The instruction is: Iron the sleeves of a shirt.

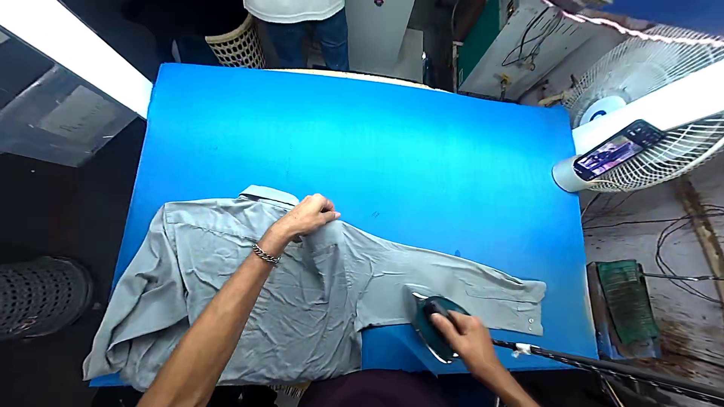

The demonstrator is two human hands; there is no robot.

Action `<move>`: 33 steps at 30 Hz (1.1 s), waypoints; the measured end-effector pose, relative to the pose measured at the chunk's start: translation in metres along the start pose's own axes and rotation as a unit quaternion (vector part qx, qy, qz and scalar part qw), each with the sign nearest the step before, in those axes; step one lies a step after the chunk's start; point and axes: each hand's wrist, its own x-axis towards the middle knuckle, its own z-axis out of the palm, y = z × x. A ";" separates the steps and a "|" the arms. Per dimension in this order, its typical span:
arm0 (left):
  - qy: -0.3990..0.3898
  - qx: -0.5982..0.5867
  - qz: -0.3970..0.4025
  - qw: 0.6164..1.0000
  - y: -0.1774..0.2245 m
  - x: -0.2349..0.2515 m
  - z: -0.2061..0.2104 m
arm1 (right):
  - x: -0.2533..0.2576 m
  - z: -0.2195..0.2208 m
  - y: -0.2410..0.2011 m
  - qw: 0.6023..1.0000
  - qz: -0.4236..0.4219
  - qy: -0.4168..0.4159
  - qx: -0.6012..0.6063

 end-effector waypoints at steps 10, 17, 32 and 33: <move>0.327 -0.077 -0.044 0.941 0.033 -0.055 -0.017 | 0.215 0.033 -0.226 0.984 -0.117 -0.066 -0.115; 0.251 -0.025 0.008 0.968 0.004 -0.061 0.026 | 0.189 0.007 -0.173 0.972 -0.162 -0.088 -0.144; 0.019 0.051 0.095 0.994 -0.019 -0.017 -0.011 | 0.001 0.037 -0.036 0.962 -0.213 -0.054 -0.163; 0.020 0.040 0.105 0.993 -0.020 -0.016 -0.013 | 0.016 0.034 -0.048 0.953 -0.231 -0.079 -0.181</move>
